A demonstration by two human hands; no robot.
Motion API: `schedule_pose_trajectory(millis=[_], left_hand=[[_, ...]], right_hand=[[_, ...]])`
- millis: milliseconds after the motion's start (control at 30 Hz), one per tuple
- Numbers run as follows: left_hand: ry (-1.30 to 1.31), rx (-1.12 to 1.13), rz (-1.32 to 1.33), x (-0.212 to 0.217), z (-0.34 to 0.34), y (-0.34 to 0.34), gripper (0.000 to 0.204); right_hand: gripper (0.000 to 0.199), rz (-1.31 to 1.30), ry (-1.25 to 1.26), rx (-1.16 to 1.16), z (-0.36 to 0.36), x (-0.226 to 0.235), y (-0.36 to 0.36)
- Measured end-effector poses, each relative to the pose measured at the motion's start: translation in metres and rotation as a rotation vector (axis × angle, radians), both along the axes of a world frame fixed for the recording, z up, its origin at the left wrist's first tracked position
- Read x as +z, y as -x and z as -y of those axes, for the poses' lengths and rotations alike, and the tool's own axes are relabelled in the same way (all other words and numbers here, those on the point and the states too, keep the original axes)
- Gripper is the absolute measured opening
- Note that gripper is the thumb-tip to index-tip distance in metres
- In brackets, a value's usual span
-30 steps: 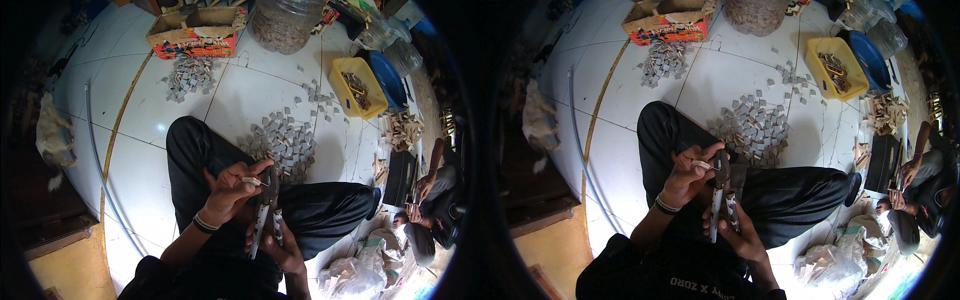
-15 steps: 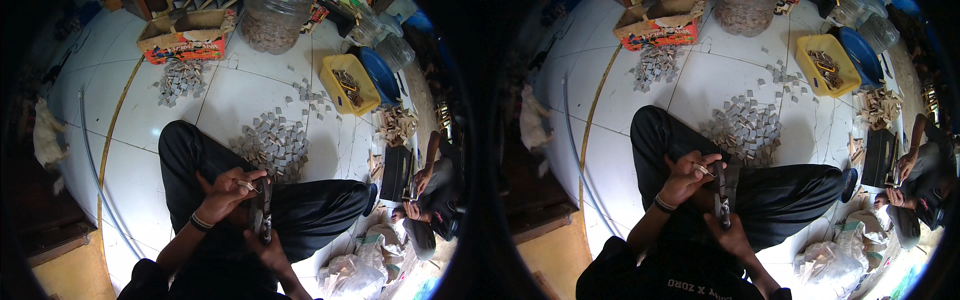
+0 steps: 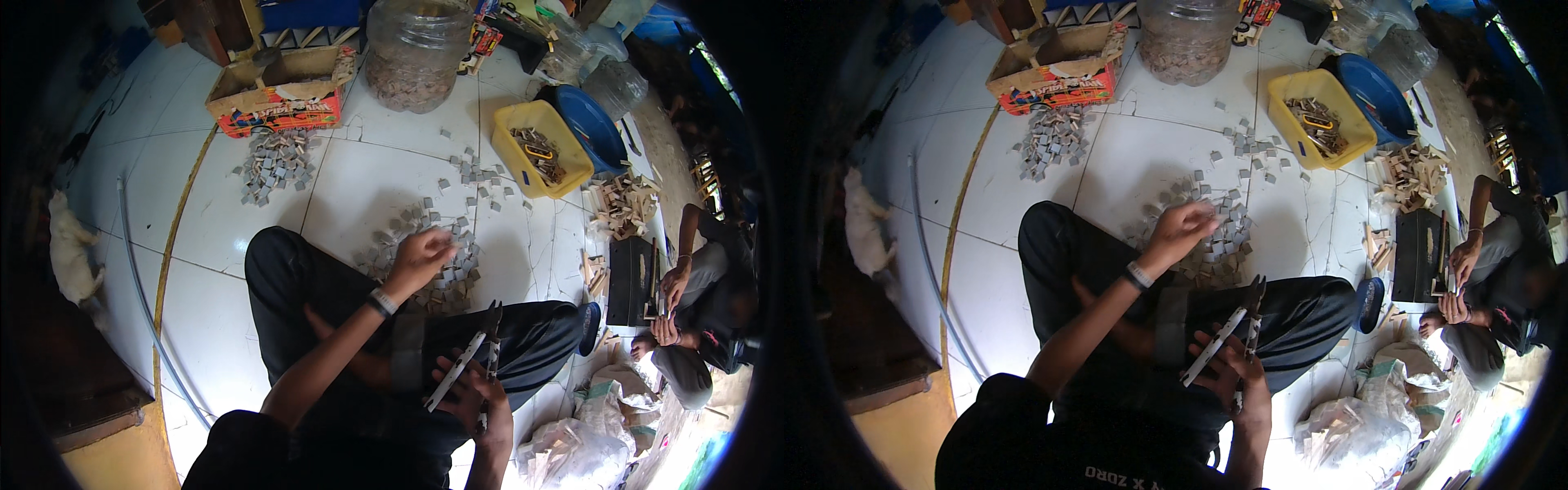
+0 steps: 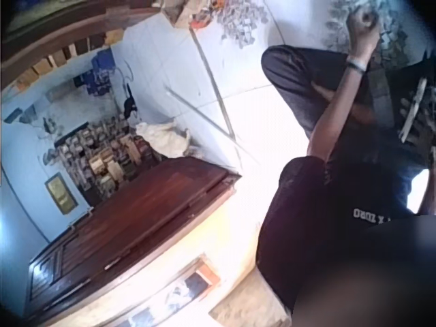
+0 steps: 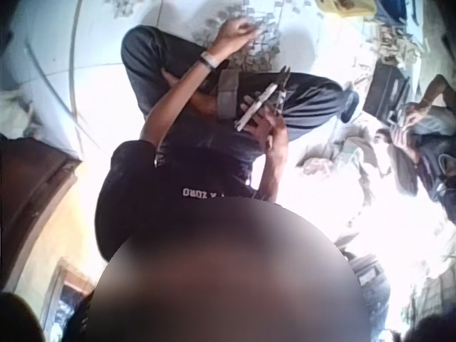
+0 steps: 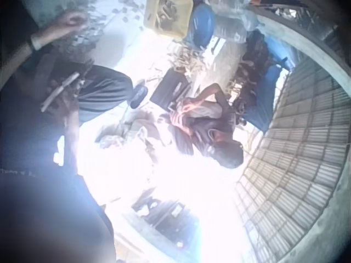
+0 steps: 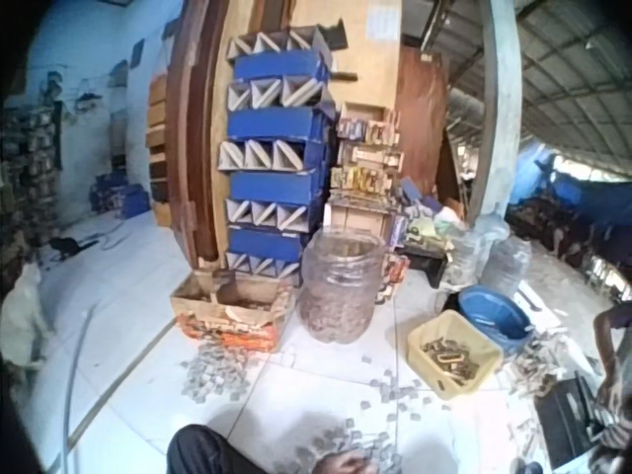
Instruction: The person sits on the floor and repeatedly picks up small rectangular components, inserts a metal pin into each, and places them into a growing pile. A black cat is briefly petted during the task.
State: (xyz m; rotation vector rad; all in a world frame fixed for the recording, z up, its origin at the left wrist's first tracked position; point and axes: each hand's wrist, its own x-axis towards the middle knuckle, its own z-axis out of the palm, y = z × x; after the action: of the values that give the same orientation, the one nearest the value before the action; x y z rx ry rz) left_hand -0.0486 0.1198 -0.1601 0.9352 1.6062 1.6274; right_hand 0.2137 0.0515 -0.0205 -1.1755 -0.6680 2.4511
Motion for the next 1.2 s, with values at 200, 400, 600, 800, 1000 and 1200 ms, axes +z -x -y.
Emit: schedule_pose_trajectory(millis=[200, 400, 600, 800, 1000, 1200], left_hand=[[0.137, 0.039, -0.613, -0.015, -0.044, 0.009, 0.045], [0.053, -0.217, -0.768, -0.042, 0.004, 0.028, 0.021], [-0.072, -0.179, -0.825, -0.035, 0.011, 0.043, 0.014], [0.092, -0.335, -1.035, -0.045, -0.002, 0.045, 0.016], [-0.070, -0.167, -0.696, -0.028, 0.004, 0.044, 0.007], [-0.017, -0.025, 0.221, 0.017, 0.040, 0.030, 0.013]], right_hand=[[0.077, 0.058, -0.017, -0.008, 0.007, 0.002, -0.006], [0.076, 0.033, 0.053, 0.044, 0.013, -0.013, -0.004], [0.073, -0.001, 0.059, 0.085, 0.017, -0.019, 0.009], [0.075, -0.076, 0.110, 0.132, 0.018, -0.025, 0.015], [0.073, -0.011, 0.101, 0.106, 0.025, -0.029, 0.006], [0.063, 0.110, -0.081, 0.149, 0.025, -0.019, 0.010]])
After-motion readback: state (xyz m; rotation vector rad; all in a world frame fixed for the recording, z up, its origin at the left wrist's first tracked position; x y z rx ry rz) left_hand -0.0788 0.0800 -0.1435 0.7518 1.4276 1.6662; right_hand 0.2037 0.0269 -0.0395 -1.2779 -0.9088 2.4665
